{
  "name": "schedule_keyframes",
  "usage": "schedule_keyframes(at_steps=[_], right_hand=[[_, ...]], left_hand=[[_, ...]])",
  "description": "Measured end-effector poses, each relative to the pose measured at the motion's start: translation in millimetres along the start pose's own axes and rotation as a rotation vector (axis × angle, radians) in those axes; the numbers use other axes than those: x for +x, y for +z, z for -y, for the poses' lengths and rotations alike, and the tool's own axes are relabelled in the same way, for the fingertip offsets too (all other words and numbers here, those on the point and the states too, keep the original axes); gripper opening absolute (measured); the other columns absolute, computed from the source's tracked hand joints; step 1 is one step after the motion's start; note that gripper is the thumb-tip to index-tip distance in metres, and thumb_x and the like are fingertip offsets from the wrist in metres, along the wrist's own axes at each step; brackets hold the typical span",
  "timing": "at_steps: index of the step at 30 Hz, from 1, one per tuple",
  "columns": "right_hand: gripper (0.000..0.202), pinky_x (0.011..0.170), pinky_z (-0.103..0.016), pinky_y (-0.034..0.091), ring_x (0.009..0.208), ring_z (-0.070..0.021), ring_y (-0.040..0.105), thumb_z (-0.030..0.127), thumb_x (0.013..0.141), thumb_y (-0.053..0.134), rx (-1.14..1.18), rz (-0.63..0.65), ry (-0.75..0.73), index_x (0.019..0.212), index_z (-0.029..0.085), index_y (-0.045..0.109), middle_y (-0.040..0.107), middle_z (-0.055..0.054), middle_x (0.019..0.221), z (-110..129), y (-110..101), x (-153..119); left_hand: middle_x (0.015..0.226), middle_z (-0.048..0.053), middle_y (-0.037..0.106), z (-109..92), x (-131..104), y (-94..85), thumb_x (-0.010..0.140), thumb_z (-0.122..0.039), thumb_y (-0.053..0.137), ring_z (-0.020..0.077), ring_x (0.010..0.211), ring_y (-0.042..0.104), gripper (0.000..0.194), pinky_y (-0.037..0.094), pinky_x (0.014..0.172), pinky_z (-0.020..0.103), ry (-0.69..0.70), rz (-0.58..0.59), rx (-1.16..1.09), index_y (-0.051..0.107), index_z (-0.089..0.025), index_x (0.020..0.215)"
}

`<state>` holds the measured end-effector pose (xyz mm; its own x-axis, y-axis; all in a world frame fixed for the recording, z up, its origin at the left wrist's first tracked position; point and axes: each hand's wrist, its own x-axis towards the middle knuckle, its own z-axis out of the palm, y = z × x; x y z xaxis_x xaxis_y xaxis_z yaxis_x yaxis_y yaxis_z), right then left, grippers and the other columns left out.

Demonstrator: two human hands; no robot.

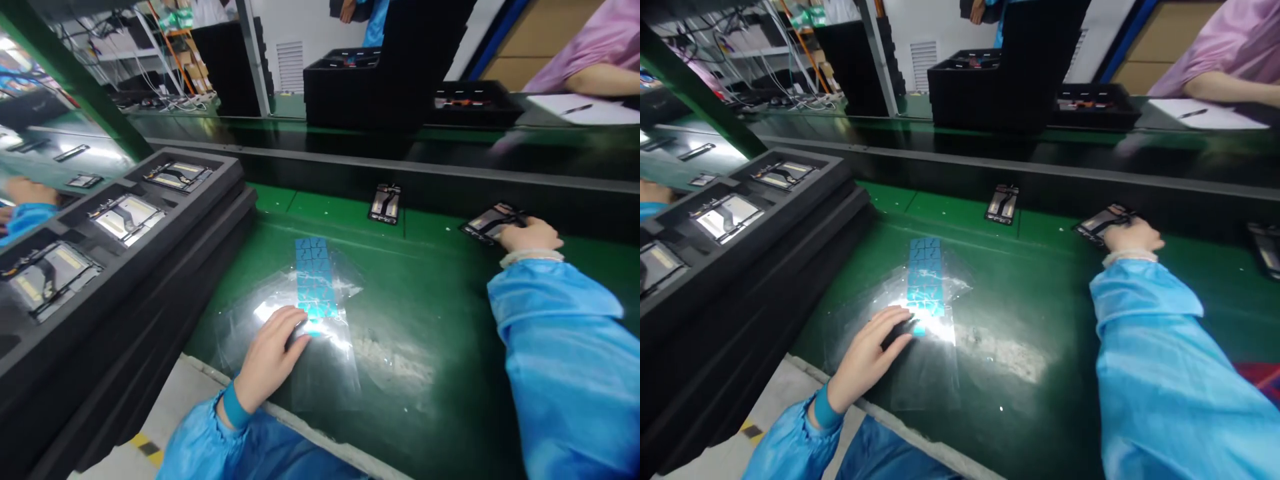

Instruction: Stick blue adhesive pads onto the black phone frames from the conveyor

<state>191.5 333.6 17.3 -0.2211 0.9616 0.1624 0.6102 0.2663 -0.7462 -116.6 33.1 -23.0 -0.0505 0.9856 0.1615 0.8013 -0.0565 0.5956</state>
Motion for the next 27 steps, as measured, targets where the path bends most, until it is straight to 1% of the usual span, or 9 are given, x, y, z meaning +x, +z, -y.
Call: schedule_keyframes(at_steps=[3,5,8,10,13,19,22,24,27], right_hand=[[0.024,0.084,-0.042,0.043,0.091,-0.0214,0.057,0.025,0.09,0.044,-0.109,-0.043,-0.11,0.088,0.018,0.066,0.065,-0.01,0.094,26,34,-36],[0.012,0.082,-0.039,0.044,0.086,-0.0214,0.058,0.024,0.082,0.057,-0.117,0.043,-0.191,0.083,0.02,0.067,0.067,-0.006,0.085,50,67,-76],[0.015,0.078,-0.034,0.046,0.085,-0.0191,0.055,0.023,0.086,0.052,-0.115,0.29,-0.49,0.09,0.02,0.065,0.066,-0.005,0.087,86,112,-139],[0.017,0.076,-0.034,0.045,0.085,-0.0193,0.053,0.024,0.088,0.048,-0.156,0.316,-0.594,0.094,0.018,0.064,0.064,-0.007,0.088,102,132,-169],[0.021,0.074,-0.035,0.044,0.087,-0.0212,0.051,0.031,0.088,0.05,-0.241,0.262,-0.594,0.099,0.017,0.062,0.061,-0.009,0.093,112,149,-189],[0.017,0.078,-0.036,0.04,0.092,-0.0221,0.047,0.024,0.088,0.048,-0.097,0.18,-0.603,0.083,0.02,0.064,0.058,-0.008,0.09,117,153,-192],[0.016,0.083,-0.037,0.04,0.092,-0.0205,0.048,0.025,0.087,0.049,0.134,0.207,-0.428,0.079,0.02,0.061,0.056,-0.006,0.087,117,134,-192],[0.017,0.082,-0.036,0.04,0.089,-0.0196,0.049,0.026,0.087,0.049,0.202,0.307,-0.275,0.075,0.02,0.06,0.056,-0.005,0.086,116,119,-194],[0.019,0.082,-0.036,0.039,0.086,-0.0191,0.05,0.028,0.085,0.052,0.219,0.451,-0.156,0.069,0.02,0.06,0.057,-0.003,0.082,112,103,-199]], left_hand=[[0.134,0.012,0.051,4,13,5.0,0.081,-0.043,0.058,0.027,0.127,0.042,0.055,0.036,0.103,0.044,0.09,0.114,0.106,0.046,-0.018,0.128],[0.134,0.012,0.051,7,20,8.2,0.075,-0.047,0.063,0.0298,0.126,0.042,0.063,0.037,0.101,0.045,0.093,0.133,0.134,0.047,-0.018,0.129],[0.122,0.009,0.061,10,24,11.2,0.075,-0.041,0.065,0.0288,0.117,0.049,0.048,0.04,0.094,0.045,0.063,0.106,0.119,0.057,-0.021,0.118],[0.112,0.008,0.066,9,24,12.0,0.079,-0.035,0.064,0.0268,0.109,0.052,0.035,0.041,0.089,0.043,0.041,0.079,0.099,0.062,-0.021,0.11],[0.104,0.006,0.068,6,24,11.8,0.08,-0.029,0.063,0.0247,0.102,0.055,0.024,0.041,0.085,0.041,0.011,0.058,0.051,0.065,-0.022,0.102],[0.114,0.007,0.066,6,26,4.6,0.068,-0.029,0.073,0.0304,0.113,0.049,0.036,0.034,0.095,0.048,-0.069,0.038,-0.137,0.067,-0.023,0.103],[0.121,0.007,0.062,-1,21,0.6,0.064,-0.031,0.074,0.0299,0.118,0.047,0.048,0.03,0.101,0.048,-0.114,0.024,-0.3,0.064,-0.023,0.11],[0.115,0.008,0.065,-13,15,2.0,0.076,-0.032,0.062,0.0245,0.11,0.055,0.033,0.037,0.098,0.042,-0.16,0.01,-0.433,0.066,-0.021,0.108],[0.088,0.007,0.072,-35,6,11.6,0.082,-0.031,0.053,0.0183,0.079,0.066,0.024,0.051,0.076,0.032,-0.251,0.023,-0.631,0.071,-0.018,0.09]])
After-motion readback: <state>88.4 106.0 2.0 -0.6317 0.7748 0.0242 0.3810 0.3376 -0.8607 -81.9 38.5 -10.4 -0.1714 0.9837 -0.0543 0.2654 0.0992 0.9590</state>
